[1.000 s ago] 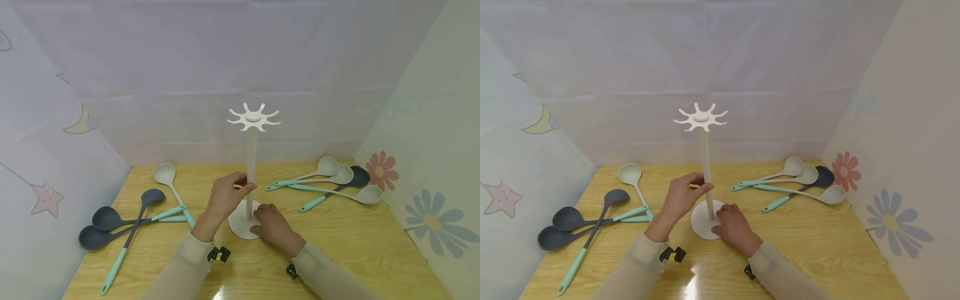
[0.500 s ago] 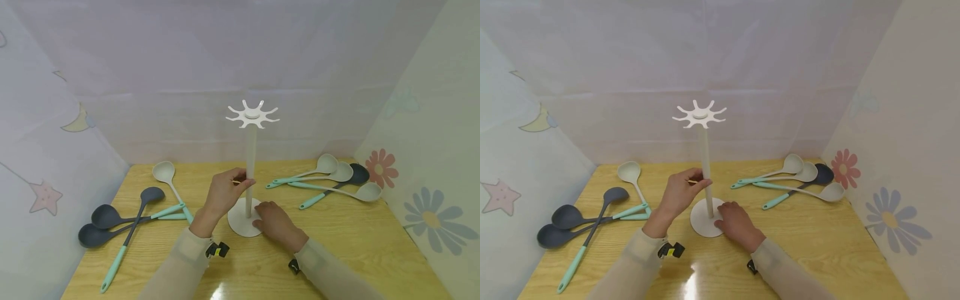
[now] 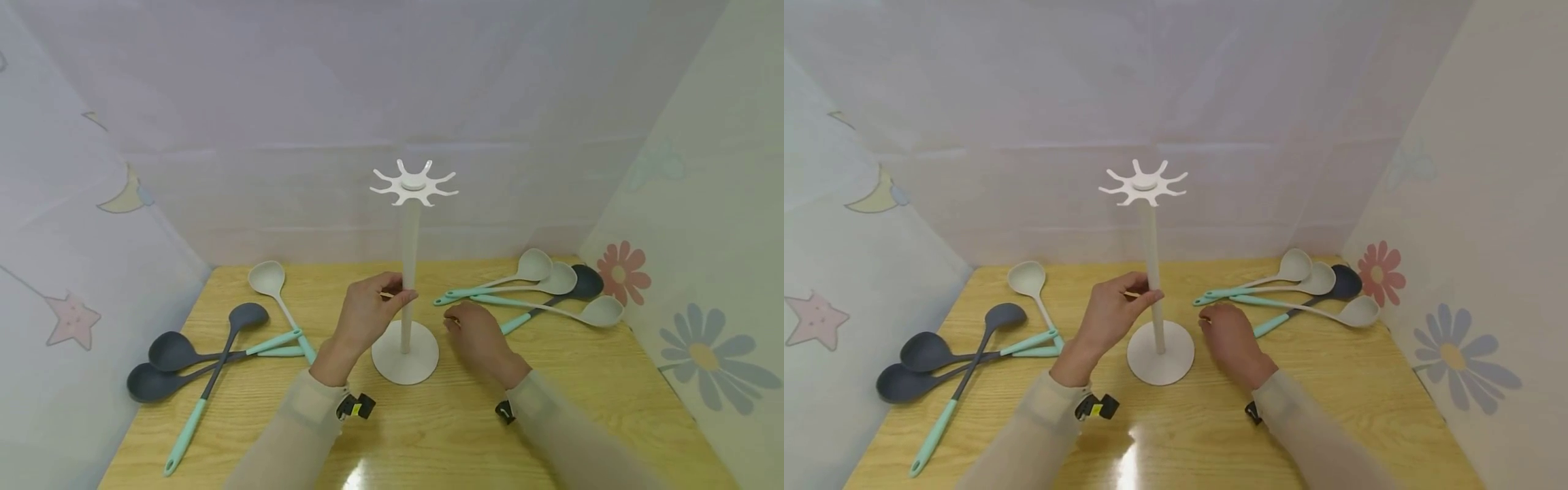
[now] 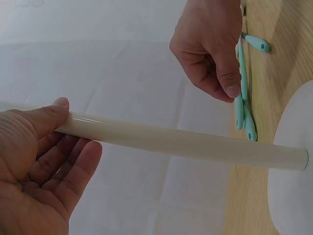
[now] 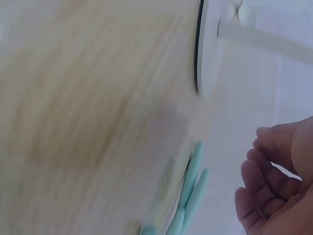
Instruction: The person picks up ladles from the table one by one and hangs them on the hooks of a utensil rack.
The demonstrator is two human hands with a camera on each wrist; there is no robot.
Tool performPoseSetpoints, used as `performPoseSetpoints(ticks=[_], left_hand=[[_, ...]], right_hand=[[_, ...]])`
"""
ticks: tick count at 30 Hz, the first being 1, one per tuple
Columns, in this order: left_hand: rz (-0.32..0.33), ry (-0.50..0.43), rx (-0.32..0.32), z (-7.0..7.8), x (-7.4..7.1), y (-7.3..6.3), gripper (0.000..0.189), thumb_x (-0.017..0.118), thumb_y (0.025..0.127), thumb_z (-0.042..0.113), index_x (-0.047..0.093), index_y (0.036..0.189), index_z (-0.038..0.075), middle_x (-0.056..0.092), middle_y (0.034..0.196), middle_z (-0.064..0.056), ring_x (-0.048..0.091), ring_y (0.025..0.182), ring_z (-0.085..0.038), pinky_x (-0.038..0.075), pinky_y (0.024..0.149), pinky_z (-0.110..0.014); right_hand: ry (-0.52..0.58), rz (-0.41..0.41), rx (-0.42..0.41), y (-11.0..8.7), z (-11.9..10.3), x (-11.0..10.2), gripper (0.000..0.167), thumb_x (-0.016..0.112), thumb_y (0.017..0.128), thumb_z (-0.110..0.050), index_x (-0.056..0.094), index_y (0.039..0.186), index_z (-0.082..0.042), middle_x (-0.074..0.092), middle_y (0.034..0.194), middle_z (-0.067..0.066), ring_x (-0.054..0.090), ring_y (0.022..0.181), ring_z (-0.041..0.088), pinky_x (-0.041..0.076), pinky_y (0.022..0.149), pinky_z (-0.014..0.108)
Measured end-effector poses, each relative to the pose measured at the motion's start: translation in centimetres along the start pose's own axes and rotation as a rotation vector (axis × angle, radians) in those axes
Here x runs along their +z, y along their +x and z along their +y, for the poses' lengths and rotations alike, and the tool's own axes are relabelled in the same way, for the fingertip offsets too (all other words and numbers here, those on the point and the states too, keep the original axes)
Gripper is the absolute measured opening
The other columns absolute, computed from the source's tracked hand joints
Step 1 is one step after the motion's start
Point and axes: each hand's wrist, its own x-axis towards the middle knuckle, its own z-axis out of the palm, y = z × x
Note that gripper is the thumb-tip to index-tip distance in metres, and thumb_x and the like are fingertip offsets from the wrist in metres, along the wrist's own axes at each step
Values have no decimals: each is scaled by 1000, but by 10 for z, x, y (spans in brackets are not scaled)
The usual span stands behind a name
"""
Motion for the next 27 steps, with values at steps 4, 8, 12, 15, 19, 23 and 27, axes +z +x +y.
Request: performPoseSetpoints(ticks=[4, 8, 12, 15, 19, 23, 27], left_hand=[[11, -1, 18, 1, -1, 2, 27, 80, 96, 30, 79, 117, 12, 80, 103, 0, 77, 94, -16, 64, 83, -29], [9, 4, 20, 2, -1, 2, 28, 80, 96, 30, 78, 117, 11, 80, 103, -1, 77, 94, -16, 64, 82, -28], [2, -2, 23, 3, 0, 1, 28, 79, 97, 30, 78, 117, 11, 80, 105, -1, 77, 95, -16, 64, 83, -26], [3, -10, 37, 3, 2, 1, 28, 79, 97, 29, 78, 117, 10, 80, 105, -2, 77, 95, -16, 63, 83, -25], [6, -15, 49, 2, 2, 0, 28, 78, 97, 29, 78, 117, 9, 80, 104, -2, 77, 95, -16, 63, 83, -24], [8, -21, 44, 1, 2, -1, 28, 78, 97, 29, 78, 117, 10, 80, 105, -2, 77, 96, -16, 63, 82, -24], [15, -28, 42, -1, 2, -2, 28, 79, 97, 29, 78, 118, 11, 80, 105, -2, 77, 97, -16, 63, 83, -25]], right_hand=[[-17, 55, -10, 8, 17, -8, 11, 70, 101, -7, 79, 106, -2, 76, 103, 13, 72, 95, 32, 61, 85, 50], [-32, 48, 11, 13, 31, -15, 14, 69, 102, -9, 79, 109, -2, 76, 105, 15, 72, 96, 34, 61, 84, 51], [-37, 38, 31, 18, 42, -25, 15, 68, 103, -10, 78, 109, 0, 75, 102, 16, 71, 90, 34, 62, 80, 51], [-61, 47, 47, 24, 50, -33, 15, 68, 103, -10, 77, 109, 0, 74, 100, 16, 70, 87, 33, 61, 76, 50], [-82, 42, 53, 29, 61, -40, 17, 66, 104, -11, 77, 111, 0, 74, 103, 18, 70, 88, 34, 61, 75, 50], [-90, 21, 51, 34, 68, -44, 20, 63, 106, -12, 76, 113, 1, 74, 104, 19, 69, 88, 34, 60, 76, 50], [-104, 20, 50, 40, 74, -48, 20, 63, 106, -11, 76, 113, 2, 74, 104, 21, 69, 86, 34, 60, 74, 50]])
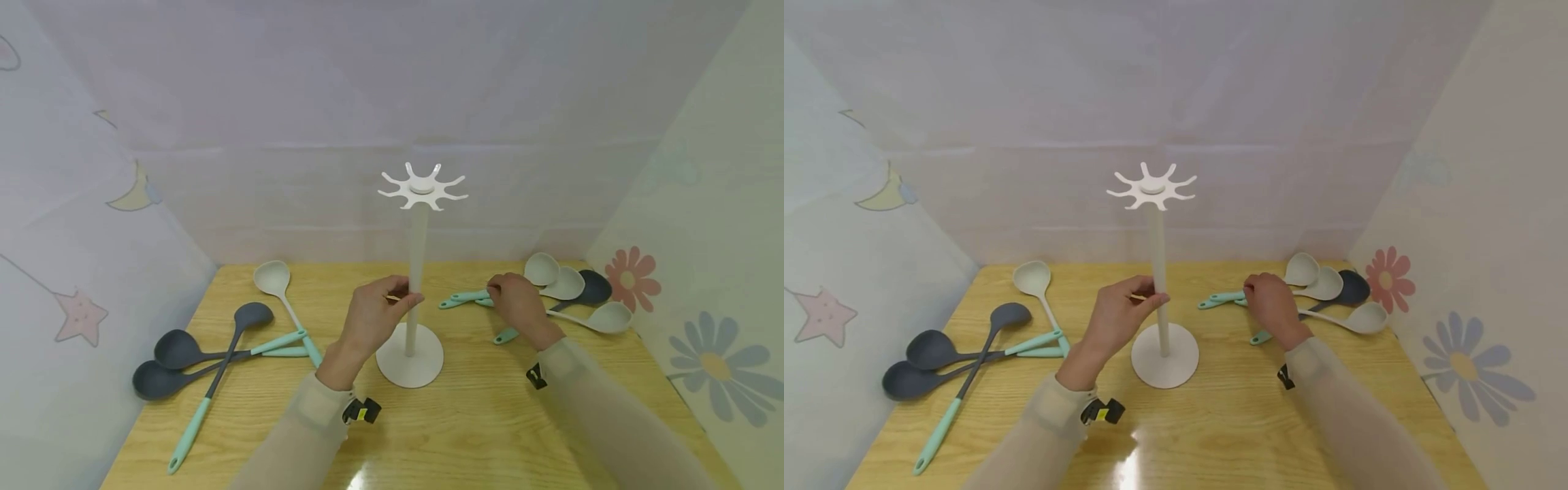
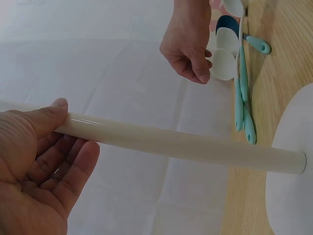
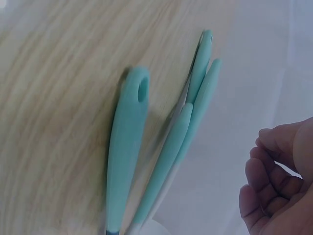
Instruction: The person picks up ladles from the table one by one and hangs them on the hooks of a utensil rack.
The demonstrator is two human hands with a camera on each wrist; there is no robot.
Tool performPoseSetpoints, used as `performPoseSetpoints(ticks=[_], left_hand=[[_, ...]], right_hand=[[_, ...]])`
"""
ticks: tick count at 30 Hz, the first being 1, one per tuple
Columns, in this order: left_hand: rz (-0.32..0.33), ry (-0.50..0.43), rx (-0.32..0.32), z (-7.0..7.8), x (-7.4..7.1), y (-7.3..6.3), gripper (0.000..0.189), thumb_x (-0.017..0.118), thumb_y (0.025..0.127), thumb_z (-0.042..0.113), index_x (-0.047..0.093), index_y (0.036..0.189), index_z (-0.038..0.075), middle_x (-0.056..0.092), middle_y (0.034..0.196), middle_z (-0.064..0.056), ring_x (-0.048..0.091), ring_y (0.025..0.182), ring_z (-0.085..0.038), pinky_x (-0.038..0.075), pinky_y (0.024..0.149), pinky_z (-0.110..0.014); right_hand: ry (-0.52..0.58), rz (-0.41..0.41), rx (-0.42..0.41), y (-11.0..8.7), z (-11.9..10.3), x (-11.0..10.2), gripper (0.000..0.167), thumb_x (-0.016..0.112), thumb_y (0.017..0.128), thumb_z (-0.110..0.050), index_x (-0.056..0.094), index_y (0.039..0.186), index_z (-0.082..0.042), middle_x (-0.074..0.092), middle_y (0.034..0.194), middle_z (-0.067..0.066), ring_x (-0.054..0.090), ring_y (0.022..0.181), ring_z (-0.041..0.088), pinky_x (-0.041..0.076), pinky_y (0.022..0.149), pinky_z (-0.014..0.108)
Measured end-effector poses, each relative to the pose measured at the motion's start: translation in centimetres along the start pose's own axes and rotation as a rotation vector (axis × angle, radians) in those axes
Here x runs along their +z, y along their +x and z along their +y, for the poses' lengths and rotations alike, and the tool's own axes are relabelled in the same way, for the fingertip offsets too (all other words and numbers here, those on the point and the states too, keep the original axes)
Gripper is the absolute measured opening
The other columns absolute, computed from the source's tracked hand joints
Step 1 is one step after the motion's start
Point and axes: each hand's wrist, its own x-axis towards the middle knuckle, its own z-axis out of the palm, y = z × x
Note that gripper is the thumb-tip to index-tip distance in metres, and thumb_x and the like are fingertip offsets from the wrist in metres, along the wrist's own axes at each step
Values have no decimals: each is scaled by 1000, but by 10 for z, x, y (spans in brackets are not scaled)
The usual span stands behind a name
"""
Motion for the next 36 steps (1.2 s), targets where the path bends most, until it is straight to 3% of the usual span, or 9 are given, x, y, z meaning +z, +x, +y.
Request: performPoseSetpoints(ticks=[6, 13, 17, 23, 36], left_hand=[[-3, 4, 4, 1, 0, 0, 28, 78, 98, 29, 78, 118, 10, 80, 106, -3, 77, 97, -17, 63, 83, -25], [1, -12, -6, 1, 1, -1, 27, 77, 98, 29, 78, 117, 10, 80, 106, -3, 76, 99, -18, 63, 83, -26], [3, -16, -7, 0, 2, -2, 27, 77, 98, 28, 78, 118, 9, 80, 105, -3, 76, 98, -17, 63, 83, -26], [10, -16, -4, -1, 2, -2, 28, 78, 97, 28, 78, 119, 9, 79, 105, -2, 76, 98, -16, 63, 82, -24], [8, -5, 9, -3, 3, -1, 28, 77, 98, 28, 78, 118, 9, 79, 104, -3, 76, 98, -16, 63, 81, -23]], right_hand=[[-37, -12, -21, 11, 11, -6, 18, 64, 105, -8, 76, 111, 4, 74, 103, 22, 70, 87, 36, 61, 76, 52], [-100, -153, 11, 26, 28, -1, 23, 61, 106, -8, 75, 120, 4, 74, 113, 23, 70, 100, 39, 60, 85, 55], [-157, -243, 1, 31, 34, 4, 24, 66, 103, -7, 75, 122, 3, 74, 115, 23, 70, 105, 40, 61, 88, 55], [-311, -330, -51, 35, 34, 9, 17, 64, 104, -4, 78, 112, -4, 73, 105, 16, 70, 97, 35, 62, 83, 51], [-405, -334, -109, 38, 35, 13, 12, 64, 104, -5, 77, 106, -5, 74, 97, 11, 72, 90, 32, 64, 76, 47]])
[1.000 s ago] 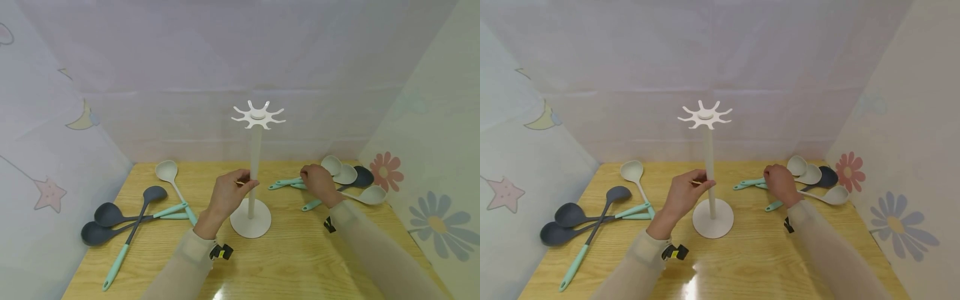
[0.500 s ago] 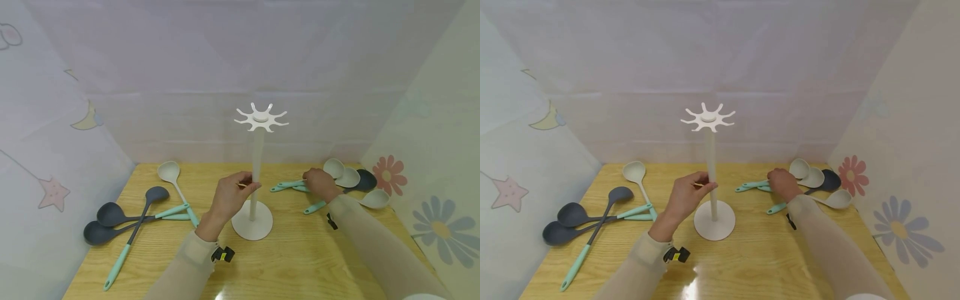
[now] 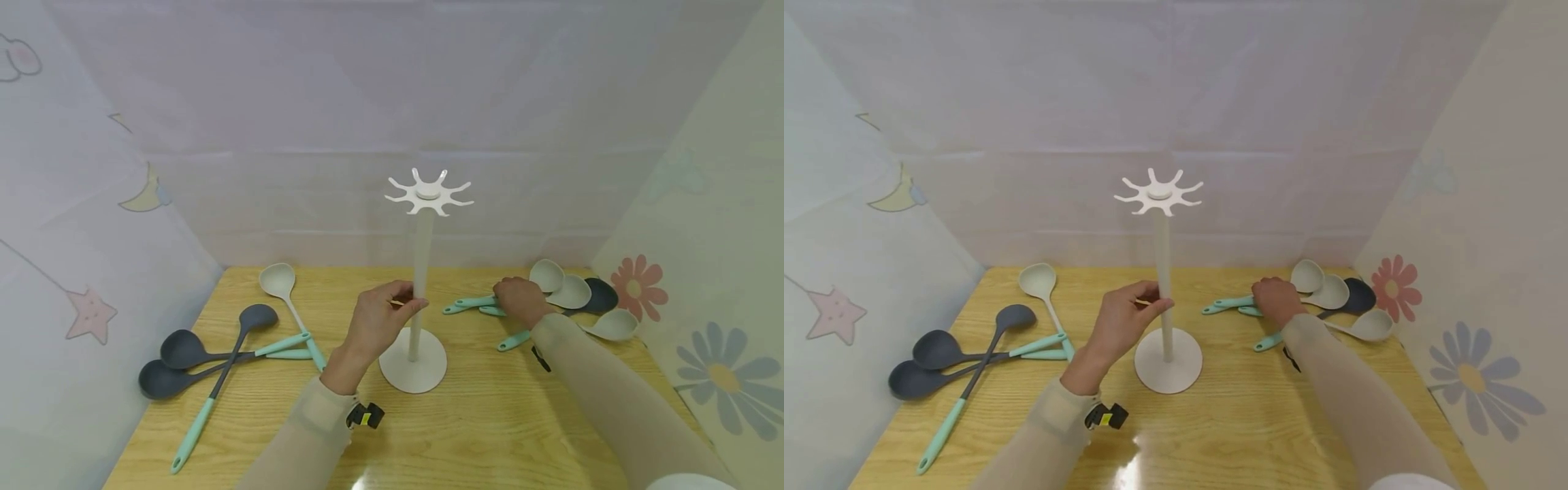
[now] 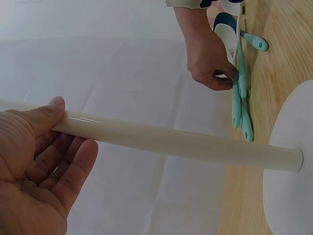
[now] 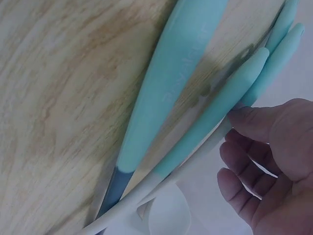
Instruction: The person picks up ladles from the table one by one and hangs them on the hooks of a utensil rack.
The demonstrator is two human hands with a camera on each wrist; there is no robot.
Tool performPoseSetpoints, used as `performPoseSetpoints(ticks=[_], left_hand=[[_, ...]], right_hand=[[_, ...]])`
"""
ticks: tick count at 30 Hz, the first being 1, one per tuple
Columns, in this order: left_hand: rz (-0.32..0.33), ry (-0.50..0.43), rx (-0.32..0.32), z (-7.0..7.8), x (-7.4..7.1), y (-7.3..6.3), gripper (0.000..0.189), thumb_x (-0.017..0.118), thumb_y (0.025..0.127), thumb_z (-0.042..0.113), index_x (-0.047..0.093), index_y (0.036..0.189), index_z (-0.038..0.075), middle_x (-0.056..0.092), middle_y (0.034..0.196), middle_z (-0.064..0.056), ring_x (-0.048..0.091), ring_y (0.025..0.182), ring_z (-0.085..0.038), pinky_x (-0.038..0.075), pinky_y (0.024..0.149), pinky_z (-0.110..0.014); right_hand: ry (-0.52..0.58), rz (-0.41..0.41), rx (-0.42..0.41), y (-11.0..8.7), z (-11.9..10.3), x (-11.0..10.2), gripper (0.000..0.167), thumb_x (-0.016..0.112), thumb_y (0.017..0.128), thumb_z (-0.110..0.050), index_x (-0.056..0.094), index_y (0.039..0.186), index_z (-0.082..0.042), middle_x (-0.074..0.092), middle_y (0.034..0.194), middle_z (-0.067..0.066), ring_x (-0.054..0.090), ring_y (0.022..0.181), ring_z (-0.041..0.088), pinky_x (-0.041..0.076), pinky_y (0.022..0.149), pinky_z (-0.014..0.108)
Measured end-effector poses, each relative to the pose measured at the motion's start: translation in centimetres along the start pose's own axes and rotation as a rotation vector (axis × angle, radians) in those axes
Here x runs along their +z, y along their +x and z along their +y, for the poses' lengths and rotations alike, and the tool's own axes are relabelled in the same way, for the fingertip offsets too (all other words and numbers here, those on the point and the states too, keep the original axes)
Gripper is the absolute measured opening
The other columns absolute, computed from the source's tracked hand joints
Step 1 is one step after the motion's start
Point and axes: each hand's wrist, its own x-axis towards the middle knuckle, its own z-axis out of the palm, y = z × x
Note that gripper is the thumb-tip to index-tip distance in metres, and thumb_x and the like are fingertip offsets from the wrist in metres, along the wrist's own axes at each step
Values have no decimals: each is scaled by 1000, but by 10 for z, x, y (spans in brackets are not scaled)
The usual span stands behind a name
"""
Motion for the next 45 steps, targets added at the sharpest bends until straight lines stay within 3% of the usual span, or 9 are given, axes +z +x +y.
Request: performPoseSetpoints(ticks=[8, 14, 17, 21, 23, 28, 34, 42, 45], left_hand=[[0, -2, 13, 0, 1, 0, 28, 78, 97, 27, 78, 118, 9, 79, 104, -3, 76, 98, -16, 63, 81, -23], [0, -3, 8, 0, 0, 1, 27, 78, 97, 27, 78, 117, 9, 80, 103, -3, 76, 97, -15, 63, 80, -23], [-2, 3, 15, 0, 0, 1, 27, 78, 97, 27, 78, 117, 9, 80, 103, -3, 77, 95, -15, 63, 81, -23], [-4, 13, 22, -1, 0, 2, 27, 78, 96, 27, 78, 116, 9, 80, 103, -2, 77, 94, -15, 63, 81, -22], [-4, 21, 25, -1, 0, 2, 26, 78, 97, 27, 78, 116, 10, 80, 103, -2, 77, 94, -15, 63, 81, -22], [-6, 32, 12, 0, 0, 1, 27, 78, 97, 28, 78, 116, 10, 80, 104, -2, 77, 95, -15, 63, 82, -23], [-5, 32, 1, -1, -1, 0, 27, 78, 97, 29, 78, 117, 11, 80, 104, -1, 77, 95, -15, 63, 82, -23], [-11, 34, 3, 1, -1, 0, 27, 77, 98, 29, 78, 117, 10, 80, 104, -2, 77, 96, -16, 63, 83, -25], [-11, 38, 11, 1, -1, 0, 27, 76, 98, 30, 78, 117, 10, 80, 105, -2, 77, 96, -16, 63, 83, -25]], right_hand=[[-64, -22, -36, 1, 6, 3, 13, 63, 105, -4, 72, 114, -5, 75, 92, 12, 72, 80, 29, 63, 66, 43], [-12, 60, -54, -1, 11, -1, 26, 69, 98, 6, 73, 122, -1, 77, 110, 17, 74, 95, 34, 64, 79, 47], [53, 106, -25, -1, 17, -8, 21, 70, 98, 4, 73, 119, 0, 76, 108, 17, 74, 95, 35, 64, 81, 48], [127, 192, 21, -2, 22, -23, 8, 68, 102, -5, 70, 108, 0, 73, 94, 14, 72, 83, 31, 62, 73, 46], [155, 252, 34, -5, 23, -31, 10, 65, 104, -6, 70, 109, 1, 72, 91, 14, 70, 79, 30, 61, 70, 46], [269, 416, 55, -12, 18, -49, 22, 63, 106, -5, 69, 121, 8, 72, 98, 24, 70, 80, 36, 59, 70, 53], [357, 577, 79, -15, 11, -58, 29, 64, 106, -10, 68, 125, 11, 72, 103, 30, 70, 82, 42, 58, 72, 59], [483, 762, 172, -26, 1, -75, 25, 69, 104, -16, 75, 115, 6, 73, 86, 24, 64, 63, 34, 51, 60, 48], [531, 777, 196, -31, -2, -81, 24, 70, 104, -19, 77, 111, 3, 72, 81, 20, 57, 59, 28, 44, 57, 40]])
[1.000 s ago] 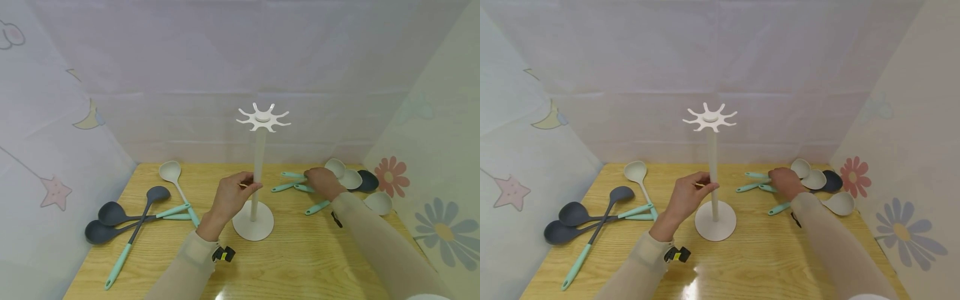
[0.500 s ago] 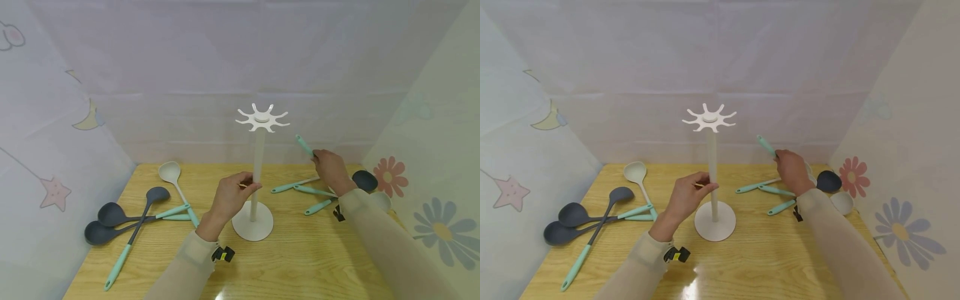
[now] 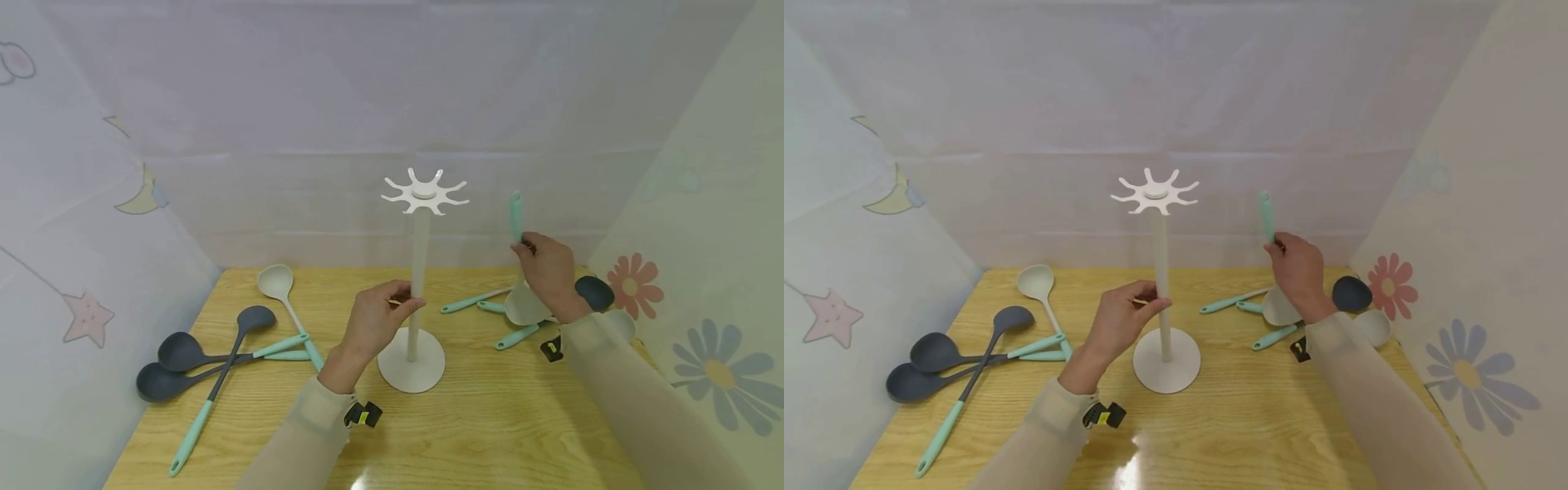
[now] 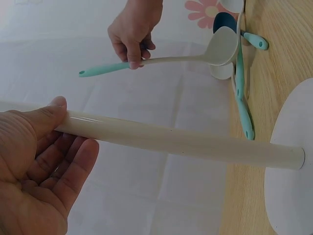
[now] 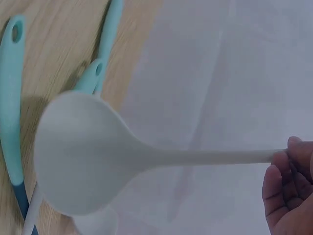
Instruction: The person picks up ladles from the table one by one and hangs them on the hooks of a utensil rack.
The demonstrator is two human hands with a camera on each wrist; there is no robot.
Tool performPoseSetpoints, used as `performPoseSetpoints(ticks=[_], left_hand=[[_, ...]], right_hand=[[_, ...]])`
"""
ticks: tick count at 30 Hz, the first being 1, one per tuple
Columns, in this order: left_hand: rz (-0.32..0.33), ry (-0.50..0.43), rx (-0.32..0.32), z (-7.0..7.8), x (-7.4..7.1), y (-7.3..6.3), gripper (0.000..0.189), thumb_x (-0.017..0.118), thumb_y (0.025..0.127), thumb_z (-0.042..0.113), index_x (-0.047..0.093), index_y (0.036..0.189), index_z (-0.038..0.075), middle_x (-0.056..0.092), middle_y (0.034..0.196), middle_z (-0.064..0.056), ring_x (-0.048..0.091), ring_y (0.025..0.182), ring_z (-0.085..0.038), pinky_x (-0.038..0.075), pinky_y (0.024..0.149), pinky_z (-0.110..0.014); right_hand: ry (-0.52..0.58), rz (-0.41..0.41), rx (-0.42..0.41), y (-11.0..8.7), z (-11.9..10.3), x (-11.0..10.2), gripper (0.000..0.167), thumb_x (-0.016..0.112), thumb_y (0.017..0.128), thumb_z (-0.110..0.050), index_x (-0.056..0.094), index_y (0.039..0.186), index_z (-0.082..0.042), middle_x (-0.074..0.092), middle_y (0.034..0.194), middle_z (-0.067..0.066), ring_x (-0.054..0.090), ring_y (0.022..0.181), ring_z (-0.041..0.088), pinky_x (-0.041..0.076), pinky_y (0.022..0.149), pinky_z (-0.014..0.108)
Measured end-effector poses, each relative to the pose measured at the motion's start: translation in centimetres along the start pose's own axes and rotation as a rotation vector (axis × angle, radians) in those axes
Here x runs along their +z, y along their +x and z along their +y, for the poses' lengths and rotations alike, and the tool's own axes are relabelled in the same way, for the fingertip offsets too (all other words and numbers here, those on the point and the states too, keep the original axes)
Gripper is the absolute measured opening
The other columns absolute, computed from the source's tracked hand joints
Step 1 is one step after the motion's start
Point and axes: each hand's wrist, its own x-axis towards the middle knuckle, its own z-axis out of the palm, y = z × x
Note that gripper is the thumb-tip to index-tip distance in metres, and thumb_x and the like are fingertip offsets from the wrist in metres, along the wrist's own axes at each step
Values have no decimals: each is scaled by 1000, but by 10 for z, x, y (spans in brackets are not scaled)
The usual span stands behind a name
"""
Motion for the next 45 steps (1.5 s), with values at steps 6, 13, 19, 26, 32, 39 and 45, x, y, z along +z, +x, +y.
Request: performPoseSetpoints(ticks=[6, 13, 19, 26, 32, 39, 45], left_hand=[[2, 5, 6, 0, 0, 1, 28, 76, 98, 30, 78, 117, 10, 80, 105, -3, 77, 96, -17, 64, 83, -26], [2, -25, -24, 0, 0, 0, 26, 77, 97, 29, 78, 117, 12, 79, 105, -1, 76, 99, -16, 63, 83, -25], [12, -29, -14, 0, 2, 0, 25, 77, 97, 28, 79, 116, 11, 80, 104, -1, 76, 99, -17, 64, 82, -25], [11, -32, -13, 0, 2, 0, 24, 77, 97, 27, 79, 115, 11, 80, 104, -2, 76, 99, -17, 64, 82, -25], [9, -32, -19, 0, 1, 0, 25, 77, 97, 28, 79, 115, 12, 80, 104, -2, 77, 100, -18, 64, 82, -26], [9, -28, -3, -1, 2, 0, 25, 77, 97, 28, 79, 115, 11, 80, 105, -3, 77, 100, -19, 64, 82, -26], [17, -14, -4, -2, 3, 0, 25, 77, 97, 28, 79, 115, 11, 80, 105, -2, 77, 100, -18, 64, 82, -26]], right_hand=[[57, -45, 103, -8, -16, -9, 30, 66, 106, -31, 77, 113, -3, 75, 88, 14, 57, 65, 21, 43, 57, 31], [186, -22, 87, -26, -53, -16, 27, 68, 106, -28, 79, 111, -4, 76, 85, 11, 59, 64, 8, 43, 55, 19], [281, 51, -28, -40, -88, -21, 15, 74, 101, -15, 81, 104, -3, 77, 80, 10, 63, 67, 0, 45, 58, 11], [396, 97, -111, -54, -117, -29, 7, 78, 95, -4, 82, 101, -3, 77, 78, 8, 63, 73, -7, 47, 63, 10], [516, 143, -214, -60, -140, -40, 14, 79, 88, 9, 81, 98, -1, 74, 76, 8, 64, 73, -6, 49, 65, 11], [614, 149, -329, -63, -161, -44, 20, 78, 84, 16, 79, 96, 1, 73, 77, 9, 64, 70, 0, 49, 63, 13], [619, 90, -384, -67, -172, -45, 2, 79, 92, 2, 77, 94, 1, 74, 81, 7, 64, 72, 0, 51, 66, 13]])
